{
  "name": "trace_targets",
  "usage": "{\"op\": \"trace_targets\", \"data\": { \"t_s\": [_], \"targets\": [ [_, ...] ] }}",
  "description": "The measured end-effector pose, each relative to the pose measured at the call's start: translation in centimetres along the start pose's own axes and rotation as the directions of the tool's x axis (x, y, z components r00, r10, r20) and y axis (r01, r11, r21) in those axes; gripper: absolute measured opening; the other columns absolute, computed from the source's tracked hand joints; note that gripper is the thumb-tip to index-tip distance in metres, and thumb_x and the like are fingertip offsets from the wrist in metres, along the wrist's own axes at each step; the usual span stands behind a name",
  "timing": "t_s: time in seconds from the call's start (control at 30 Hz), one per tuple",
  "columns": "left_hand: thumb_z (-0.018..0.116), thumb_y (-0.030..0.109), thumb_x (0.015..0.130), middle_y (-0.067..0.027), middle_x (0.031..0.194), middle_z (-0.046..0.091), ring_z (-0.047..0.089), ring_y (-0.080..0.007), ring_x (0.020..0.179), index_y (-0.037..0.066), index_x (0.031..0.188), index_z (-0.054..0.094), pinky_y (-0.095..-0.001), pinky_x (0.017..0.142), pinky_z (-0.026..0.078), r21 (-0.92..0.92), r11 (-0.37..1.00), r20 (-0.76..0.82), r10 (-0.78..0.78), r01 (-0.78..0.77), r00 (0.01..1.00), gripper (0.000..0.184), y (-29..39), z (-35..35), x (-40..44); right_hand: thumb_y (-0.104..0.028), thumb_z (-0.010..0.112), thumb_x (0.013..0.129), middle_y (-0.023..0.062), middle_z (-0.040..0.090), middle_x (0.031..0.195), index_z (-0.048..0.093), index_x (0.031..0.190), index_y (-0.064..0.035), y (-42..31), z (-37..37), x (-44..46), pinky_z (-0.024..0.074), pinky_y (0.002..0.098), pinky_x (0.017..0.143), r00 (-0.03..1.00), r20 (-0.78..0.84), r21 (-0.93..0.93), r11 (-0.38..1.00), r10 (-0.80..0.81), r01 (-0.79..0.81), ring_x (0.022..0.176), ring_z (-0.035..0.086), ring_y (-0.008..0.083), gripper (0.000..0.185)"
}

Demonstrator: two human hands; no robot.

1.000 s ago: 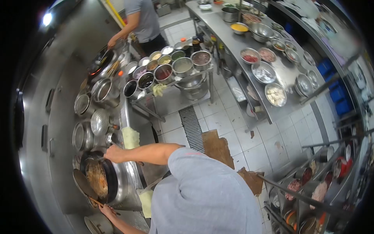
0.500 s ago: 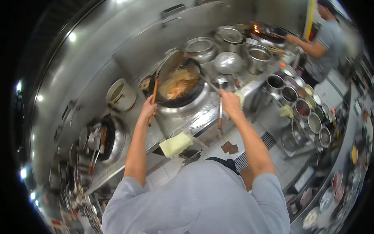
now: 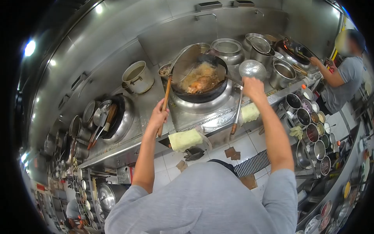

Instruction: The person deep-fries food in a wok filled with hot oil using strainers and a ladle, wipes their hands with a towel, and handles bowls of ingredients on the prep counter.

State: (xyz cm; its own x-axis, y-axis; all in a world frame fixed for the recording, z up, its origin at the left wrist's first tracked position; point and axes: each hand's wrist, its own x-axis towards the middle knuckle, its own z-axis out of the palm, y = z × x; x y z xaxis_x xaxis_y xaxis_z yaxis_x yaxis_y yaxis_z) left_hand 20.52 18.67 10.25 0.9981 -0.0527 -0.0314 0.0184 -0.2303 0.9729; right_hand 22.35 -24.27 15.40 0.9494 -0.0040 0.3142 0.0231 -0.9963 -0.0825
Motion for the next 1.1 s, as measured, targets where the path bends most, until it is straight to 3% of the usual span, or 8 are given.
{"op": "trace_targets", "data": {
  "t_s": [0.1, 0.17, 0.37, 0.43, 0.47, 0.77, 0.83, 1.1],
  "targets": [
    [0.050, -0.007, 0.074, -0.0053, 0.094, 0.051, 0.047, -0.0093, 0.059, 0.012, 0.145, 0.033, -0.0224, 0.045, 0.040, 0.033, 0.999, 0.026, -0.007, 0.006, 1.000, 0.075, -1.0, 1.2, -1.0, -0.015, 0.065, 0.074, 0.0183, 0.068, 0.086, 0.065, 0.093, -0.0100, 0.0, -3.5, 4.6, 0.0541, 0.0435, 0.071, 0.998, 0.058, -0.016, 1.000, -0.016, 0.017, 0.080, 0.067, 0.0352, 0.019],
    [0.051, -0.006, 0.074, -0.0051, 0.095, 0.051, 0.048, -0.0093, 0.061, 0.012, 0.145, 0.034, -0.0225, 0.046, 0.040, 0.018, 0.999, 0.023, 0.029, -0.030, 0.999, 0.075, -2.4, 1.9, -1.0, -0.015, 0.065, 0.078, 0.0108, 0.067, 0.073, 0.064, 0.094, -0.0084, -1.6, -7.6, 7.2, 0.0508, 0.0346, 0.052, 0.852, 0.520, 0.075, 0.990, 0.065, -0.122, 0.060, 0.064, 0.0214, 0.018],
    [0.052, -0.006, 0.074, -0.0043, 0.097, 0.049, 0.050, -0.0099, 0.067, 0.017, 0.144, 0.037, -0.0235, 0.050, 0.042, 0.061, 0.994, -0.006, 0.089, -0.089, 0.996, 0.076, -1.6, 1.7, -3.5, -0.016, 0.062, 0.085, -0.0010, 0.059, 0.066, 0.061, 0.104, -0.0117, 3.5, -5.6, 8.9, 0.0298, 0.0229, 0.038, 0.640, 0.768, 0.379, 0.827, -0.030, -0.415, 0.045, 0.042, 0.0046, 0.020],
    [0.052, -0.001, 0.080, -0.0148, 0.118, 0.057, 0.056, -0.0211, 0.102, 0.008, 0.143, 0.037, -0.0292, 0.090, 0.043, 0.019, 0.999, -0.029, 0.040, -0.040, 0.999, 0.065, -1.0, 1.4, -4.4, -0.015, 0.060, 0.087, -0.0008, 0.058, 0.066, 0.058, 0.110, -0.0108, 3.8, -3.1, 7.1, 0.0279, 0.0222, 0.037, 0.628, 0.775, 0.503, 0.677, -0.077, -0.538, 0.043, 0.040, 0.0048, 0.024],
    [0.052, -0.001, 0.080, -0.0148, 0.118, 0.057, 0.056, -0.0211, 0.102, 0.008, 0.143, 0.037, -0.0292, 0.090, 0.043, 0.006, 0.999, -0.040, 0.039, -0.039, 0.998, 0.065, -0.4, 1.1, -4.7, -0.014, 0.059, 0.088, -0.0003, 0.057, 0.066, 0.057, 0.113, -0.0099, 3.7, -2.2, 6.0, 0.0266, 0.0219, 0.036, 0.642, 0.762, 0.540, 0.626, -0.081, -0.562, 0.042, 0.039, 0.0049, 0.026],
    [0.052, -0.004, 0.075, -0.0078, 0.100, 0.054, 0.055, -0.0165, 0.088, 0.012, 0.144, 0.036, -0.0278, 0.075, 0.047, 0.087, 0.995, -0.119, 0.056, -0.046, 0.991, 0.073, -0.7, -0.3, -4.8, -0.013, 0.057, 0.090, 0.0001, 0.052, 0.069, 0.053, 0.119, -0.0081, 2.9, -1.3, 1.2, 0.0224, 0.0212, 0.037, 0.700, 0.687, 0.708, 0.392, -0.193, -0.587, 0.044, 0.036, 0.0045, 0.029],
    [0.048, -0.009, 0.072, -0.0063, 0.102, 0.047, 0.047, -0.0094, 0.061, 0.017, 0.145, 0.035, -0.0234, 0.047, 0.040, -0.057, 0.998, -0.125, 0.009, -0.016, 0.992, 0.078, -0.8, 0.2, -4.2, -0.014, 0.057, 0.091, 0.0000, 0.053, 0.071, 0.053, 0.118, -0.0076, 0.9, -1.5, 0.8, 0.0229, 0.0193, 0.038, 0.701, 0.693, 0.713, 0.298, -0.169, -0.634, 0.046, 0.036, 0.0034, 0.027],
    [0.047, -0.011, 0.071, -0.0059, 0.101, 0.048, 0.046, -0.0085, 0.059, 0.016, 0.145, 0.034, -0.0231, 0.044, 0.037, -0.134, 0.990, -0.201, 0.016, -0.043, 0.979, 0.080, -0.8, 1.1, -3.1, -0.013, 0.053, 0.094, 0.0030, 0.053, 0.073, 0.050, 0.117, -0.0070, -2.5, 3.9, 3.0, 0.0270, 0.0213, 0.036, 0.753, 0.642, 0.748, -0.095, -0.144, -0.657, 0.046, 0.038, 0.0047, 0.024]
  ]
}}
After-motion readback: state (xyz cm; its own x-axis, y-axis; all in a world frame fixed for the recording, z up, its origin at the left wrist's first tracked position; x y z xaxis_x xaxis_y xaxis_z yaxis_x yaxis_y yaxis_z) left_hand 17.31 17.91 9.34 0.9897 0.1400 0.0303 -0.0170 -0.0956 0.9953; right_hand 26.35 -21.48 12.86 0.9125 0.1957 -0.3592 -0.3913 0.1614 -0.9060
